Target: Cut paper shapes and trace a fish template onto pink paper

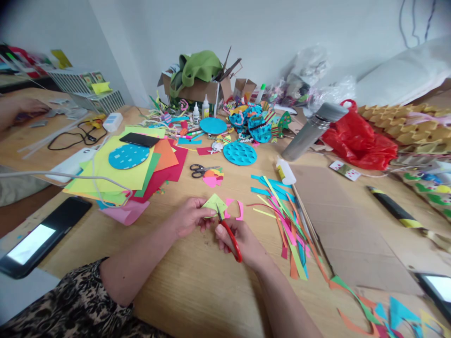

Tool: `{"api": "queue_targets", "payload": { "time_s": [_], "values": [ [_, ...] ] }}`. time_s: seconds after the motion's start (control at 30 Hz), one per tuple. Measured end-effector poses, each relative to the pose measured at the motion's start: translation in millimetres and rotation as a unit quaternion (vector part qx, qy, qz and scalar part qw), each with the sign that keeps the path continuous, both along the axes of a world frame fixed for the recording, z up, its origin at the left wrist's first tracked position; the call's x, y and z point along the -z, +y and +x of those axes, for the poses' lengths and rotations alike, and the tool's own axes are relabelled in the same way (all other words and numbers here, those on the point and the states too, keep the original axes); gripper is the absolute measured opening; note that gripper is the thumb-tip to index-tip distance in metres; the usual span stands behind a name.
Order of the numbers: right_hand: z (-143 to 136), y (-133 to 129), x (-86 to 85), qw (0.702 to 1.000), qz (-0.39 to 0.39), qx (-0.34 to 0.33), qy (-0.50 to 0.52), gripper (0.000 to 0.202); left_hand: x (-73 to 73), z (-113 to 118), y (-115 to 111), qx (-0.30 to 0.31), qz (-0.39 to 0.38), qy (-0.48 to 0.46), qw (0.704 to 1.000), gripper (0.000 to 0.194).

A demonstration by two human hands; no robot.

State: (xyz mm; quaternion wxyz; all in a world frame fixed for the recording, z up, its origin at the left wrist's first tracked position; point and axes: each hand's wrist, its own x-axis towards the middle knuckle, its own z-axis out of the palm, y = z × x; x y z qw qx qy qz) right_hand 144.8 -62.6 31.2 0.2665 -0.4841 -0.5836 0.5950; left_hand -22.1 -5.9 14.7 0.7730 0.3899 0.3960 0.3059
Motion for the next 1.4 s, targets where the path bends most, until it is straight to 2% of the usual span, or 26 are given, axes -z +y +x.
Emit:
{"api": "queue_targets", "payload": {
  "time_s": [0.47, 0.9, 1.4],
  "values": [
    [0.7, 0.0, -0.1, 1.0, -0.004, 0.001, -0.011, 0.058, 1.5, -0.5, 0.7, 0.003, -0.001, 0.008, 1.0, 0.025],
    [1.0, -0.1, 0.6, 1.0, 0.0, -0.001, -0.023, 0.056, 0.7, 0.0, 1.1, 0.002, 0.0, 0.008, 1.0, 0.019],
    [1.4, 0.5, 1.1, 1.0, -0.013, 0.008, -0.001, 0.06, 0.4, -0.4, 0.9, 0.007, -0.002, 0.003, 1.0, 0.027]
  ]
}}
